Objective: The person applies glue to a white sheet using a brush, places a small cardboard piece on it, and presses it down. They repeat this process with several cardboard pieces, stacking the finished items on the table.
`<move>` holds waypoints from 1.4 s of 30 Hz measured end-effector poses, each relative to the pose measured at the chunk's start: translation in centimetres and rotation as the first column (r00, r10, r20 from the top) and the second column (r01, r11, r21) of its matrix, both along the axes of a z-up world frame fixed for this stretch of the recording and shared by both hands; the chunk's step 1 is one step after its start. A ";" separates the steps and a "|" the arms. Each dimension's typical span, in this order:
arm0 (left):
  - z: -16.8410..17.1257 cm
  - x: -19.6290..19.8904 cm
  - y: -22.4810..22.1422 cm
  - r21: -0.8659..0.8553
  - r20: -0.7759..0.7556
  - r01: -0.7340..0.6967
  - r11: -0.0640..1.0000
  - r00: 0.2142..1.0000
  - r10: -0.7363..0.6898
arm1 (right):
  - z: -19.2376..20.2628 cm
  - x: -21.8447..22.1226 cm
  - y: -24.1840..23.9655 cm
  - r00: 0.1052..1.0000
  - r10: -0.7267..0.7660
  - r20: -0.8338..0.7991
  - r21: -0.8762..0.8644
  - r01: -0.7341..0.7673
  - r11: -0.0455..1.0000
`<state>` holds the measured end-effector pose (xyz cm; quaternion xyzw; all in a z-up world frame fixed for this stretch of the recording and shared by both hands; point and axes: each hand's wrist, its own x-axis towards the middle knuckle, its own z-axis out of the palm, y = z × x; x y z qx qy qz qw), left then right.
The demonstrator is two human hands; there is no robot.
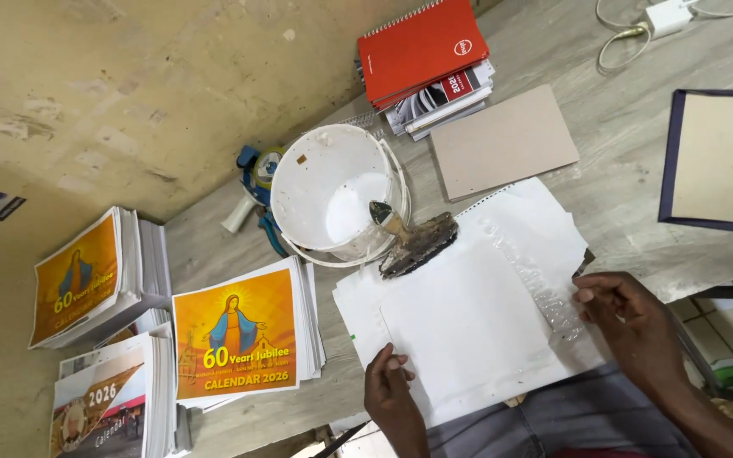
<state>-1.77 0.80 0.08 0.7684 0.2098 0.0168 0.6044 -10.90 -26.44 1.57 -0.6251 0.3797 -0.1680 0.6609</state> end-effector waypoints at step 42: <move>-1.7 3.4 1.9 0.076 0.234 0.128 0.989 0.962 -0.142 | 6.4 19.9 4.0 0.636 0.693 -0.340 -0.621 -0.705 0.342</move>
